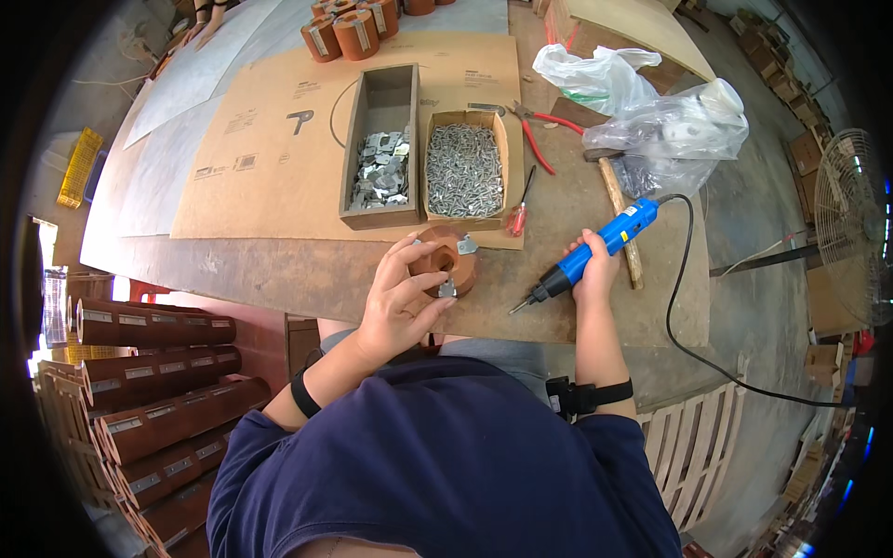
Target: Using an electric screwdriver and hammer to attach small metal clips and fasteners to circular wooden bases.
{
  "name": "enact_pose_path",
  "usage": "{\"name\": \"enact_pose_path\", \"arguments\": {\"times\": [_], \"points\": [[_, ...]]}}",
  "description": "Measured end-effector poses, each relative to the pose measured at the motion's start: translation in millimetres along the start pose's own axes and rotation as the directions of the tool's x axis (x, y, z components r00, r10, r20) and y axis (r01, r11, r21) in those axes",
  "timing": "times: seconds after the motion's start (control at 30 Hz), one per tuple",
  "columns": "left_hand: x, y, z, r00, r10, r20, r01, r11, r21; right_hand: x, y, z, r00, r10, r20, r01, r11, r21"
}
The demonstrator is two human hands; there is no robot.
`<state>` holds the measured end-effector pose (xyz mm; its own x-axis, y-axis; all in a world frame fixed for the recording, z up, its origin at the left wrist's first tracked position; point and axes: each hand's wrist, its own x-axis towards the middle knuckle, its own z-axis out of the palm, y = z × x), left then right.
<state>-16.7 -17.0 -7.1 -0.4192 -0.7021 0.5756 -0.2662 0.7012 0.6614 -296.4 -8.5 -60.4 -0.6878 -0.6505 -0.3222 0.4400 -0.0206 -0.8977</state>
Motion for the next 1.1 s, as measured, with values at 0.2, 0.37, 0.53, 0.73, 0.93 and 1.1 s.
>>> {"name": "enact_pose_path", "arguments": {"times": [0.2, 0.37, 0.53, 0.73, 0.93, 1.1], "points": [[0, -1, 0, 1.0, 0.003, -0.009, -0.003, 1.0, 0.001, 0, -1, 1, 1.0, -0.003, -0.002, 0.003, 1.0, -0.004], [9, 4, -7, 1.0, 0.018, 0.02, -0.018, 1.0, 0.015, 2, 1, -1, 1.0, 0.005, 0.006, -0.005, 1.0, 0.01], [58, -4, -14, 0.994, 0.077, 0.073, -0.087, 0.985, 0.148, -1, -3, -1, 1.0, -0.016, -0.002, 0.016, 1.0, 0.01], [116, -51, 8, 0.82, -0.268, 0.506, 0.027, 0.901, 0.434, 0, -1, 2, 1.0, -0.019, 0.014, 0.018, 1.0, 0.007], [134, -67, 30, 0.628, -0.457, 0.63, -0.123, 0.741, 0.66, -1, 0, 3, 1.0, -0.009, -0.005, 0.009, 1.0, 0.016], [131, -71, 31, 0.616, -0.458, 0.641, -0.041, 0.795, 0.606, -3, -4, 3, 0.999, -0.032, 0.003, 0.032, 0.999, -0.016]]}}
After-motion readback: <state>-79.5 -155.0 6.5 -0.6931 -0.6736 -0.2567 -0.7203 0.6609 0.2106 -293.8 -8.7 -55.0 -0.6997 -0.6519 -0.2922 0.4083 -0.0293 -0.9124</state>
